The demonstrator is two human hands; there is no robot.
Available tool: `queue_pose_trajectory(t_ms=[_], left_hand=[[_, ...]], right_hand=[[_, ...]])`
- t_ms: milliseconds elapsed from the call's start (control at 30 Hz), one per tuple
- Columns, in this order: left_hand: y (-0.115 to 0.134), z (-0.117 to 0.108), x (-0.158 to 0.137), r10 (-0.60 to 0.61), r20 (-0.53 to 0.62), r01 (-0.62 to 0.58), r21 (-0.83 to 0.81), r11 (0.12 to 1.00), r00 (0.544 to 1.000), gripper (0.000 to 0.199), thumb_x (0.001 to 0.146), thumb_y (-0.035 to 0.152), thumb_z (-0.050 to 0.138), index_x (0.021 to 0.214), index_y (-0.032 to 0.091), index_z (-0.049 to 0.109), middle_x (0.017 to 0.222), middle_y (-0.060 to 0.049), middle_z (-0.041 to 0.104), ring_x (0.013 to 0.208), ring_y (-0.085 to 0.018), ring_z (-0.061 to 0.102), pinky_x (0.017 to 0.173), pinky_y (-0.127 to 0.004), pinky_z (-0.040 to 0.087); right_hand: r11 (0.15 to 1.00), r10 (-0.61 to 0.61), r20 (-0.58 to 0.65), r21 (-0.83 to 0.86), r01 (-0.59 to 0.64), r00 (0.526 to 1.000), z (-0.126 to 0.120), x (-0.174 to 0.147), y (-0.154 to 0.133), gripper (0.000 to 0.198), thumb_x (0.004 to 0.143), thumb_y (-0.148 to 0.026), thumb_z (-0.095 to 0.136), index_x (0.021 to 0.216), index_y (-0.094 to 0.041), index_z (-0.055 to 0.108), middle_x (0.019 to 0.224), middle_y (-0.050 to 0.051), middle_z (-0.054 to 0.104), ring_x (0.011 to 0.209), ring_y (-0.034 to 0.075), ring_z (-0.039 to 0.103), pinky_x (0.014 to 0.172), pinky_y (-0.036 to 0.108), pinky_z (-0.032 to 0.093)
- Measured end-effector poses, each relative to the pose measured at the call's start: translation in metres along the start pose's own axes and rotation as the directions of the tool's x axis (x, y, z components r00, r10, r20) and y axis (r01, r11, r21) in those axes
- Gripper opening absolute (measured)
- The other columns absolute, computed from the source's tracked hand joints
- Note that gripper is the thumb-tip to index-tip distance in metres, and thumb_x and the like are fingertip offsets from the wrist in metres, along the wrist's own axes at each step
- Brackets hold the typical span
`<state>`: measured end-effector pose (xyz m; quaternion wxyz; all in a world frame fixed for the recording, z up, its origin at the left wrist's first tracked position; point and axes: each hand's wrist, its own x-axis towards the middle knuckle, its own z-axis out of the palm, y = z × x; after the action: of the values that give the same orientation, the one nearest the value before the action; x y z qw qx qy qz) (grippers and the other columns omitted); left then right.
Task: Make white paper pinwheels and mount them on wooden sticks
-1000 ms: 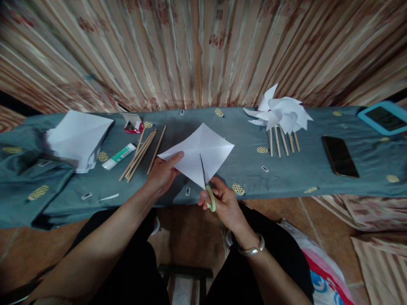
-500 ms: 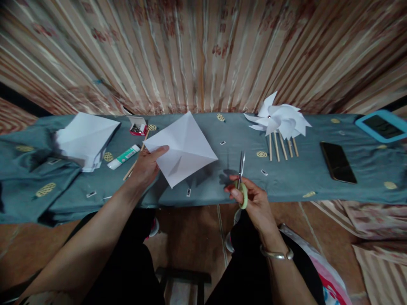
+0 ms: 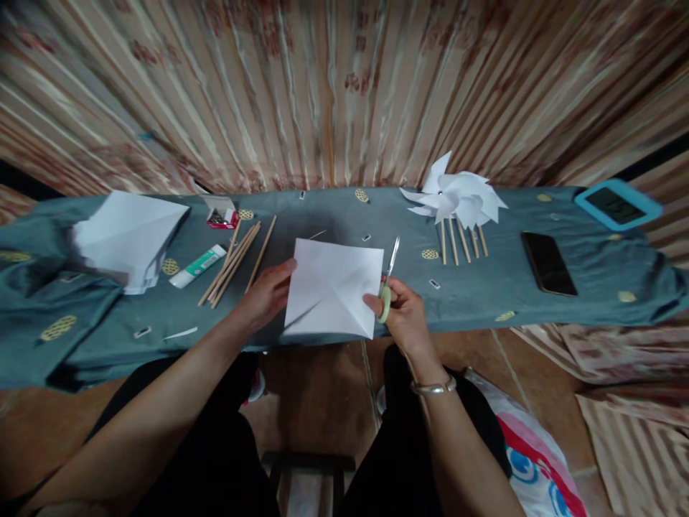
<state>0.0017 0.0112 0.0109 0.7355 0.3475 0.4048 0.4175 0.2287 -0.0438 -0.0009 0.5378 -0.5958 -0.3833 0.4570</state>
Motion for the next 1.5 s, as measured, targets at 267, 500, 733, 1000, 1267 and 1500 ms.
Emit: queue_pose_trajectory(t_ms=[267,500,733,1000,1267,1500], left_hand=[[-0.027,0.026,-0.007,0.054,0.12,-0.054,0.003,0.999,0.991,0.073,0.05,0.042,0.091,0.114,0.02,0.065,0.127,-0.013,0.066,0.121,-0.032,0.059,0.104,-0.046,0.043],[-0.036,0.038,0.003,0.13,-0.189,-0.132,0.005,0.991,0.973,0.032,0.054,0.023,0.082,0.082,0.017,0.068,0.086,-0.006,0.075,0.088,-0.025,0.07,0.087,-0.039,0.052],[-0.031,0.029,0.009,0.241,-0.233,-0.221,0.108,0.969,0.942,0.029,0.056,0.023,0.079,0.083,0.017,0.071,0.085,-0.003,0.076,0.082,-0.022,0.069,0.079,-0.034,0.053],[-0.003,0.009,0.022,0.468,-0.272,-0.392,0.29,0.873,0.841,0.016,0.062,0.023,0.074,0.075,0.017,0.069,0.075,0.0,0.071,0.071,-0.018,0.064,0.07,-0.029,0.049],[0.009,0.001,0.026,0.562,-0.282,-0.451,0.371,0.812,0.778,0.008,0.066,0.02,0.073,0.069,0.017,0.066,0.07,0.001,0.065,0.067,-0.016,0.06,0.068,-0.027,0.045],[0.004,0.013,0.025,0.509,-0.219,-0.41,0.372,0.832,0.833,0.013,0.069,0.016,0.07,0.061,0.018,0.06,0.055,0.004,0.056,0.054,-0.013,0.052,0.058,-0.026,0.04]], right_hand=[[0.996,-0.032,-0.189,0.07,0.046,0.982,0.019,0.009,-0.002,0.047,0.051,-0.038,0.088,0.089,-0.022,0.065,0.073,-0.005,0.071,0.061,0.013,0.06,0.064,0.027,0.049],[0.997,-0.082,-0.067,-0.017,0.082,0.994,0.038,0.004,-0.003,0.042,0.064,-0.049,0.081,0.092,-0.024,0.062,0.079,-0.001,0.074,0.073,0.018,0.067,0.071,0.032,0.053],[0.996,-0.09,-0.038,-0.032,0.089,0.995,0.04,-0.001,-0.007,0.043,0.062,-0.054,0.081,0.087,-0.024,0.063,0.073,-0.003,0.069,0.066,0.015,0.061,0.065,0.029,0.051],[0.991,-0.007,0.24,-0.128,0.039,0.971,0.037,-0.025,-0.003,0.05,0.076,-0.065,0.068,0.103,-0.023,0.065,0.078,0.004,0.072,0.066,0.017,0.062,0.063,0.03,0.05],[0.984,0.102,0.525,-0.178,-0.008,0.845,0.028,-0.038,0.009,0.046,0.08,-0.061,0.068,0.106,-0.023,0.067,0.081,0.002,0.07,0.069,0.017,0.062,0.066,0.03,0.049],[0.979,0.175,0.519,-0.185,-0.091,0.837,0.032,-0.038,0.006,0.046,0.078,-0.06,0.071,0.098,-0.02,0.069,0.072,0.001,0.068,0.061,0.014,0.058,0.055,0.025,0.044]])
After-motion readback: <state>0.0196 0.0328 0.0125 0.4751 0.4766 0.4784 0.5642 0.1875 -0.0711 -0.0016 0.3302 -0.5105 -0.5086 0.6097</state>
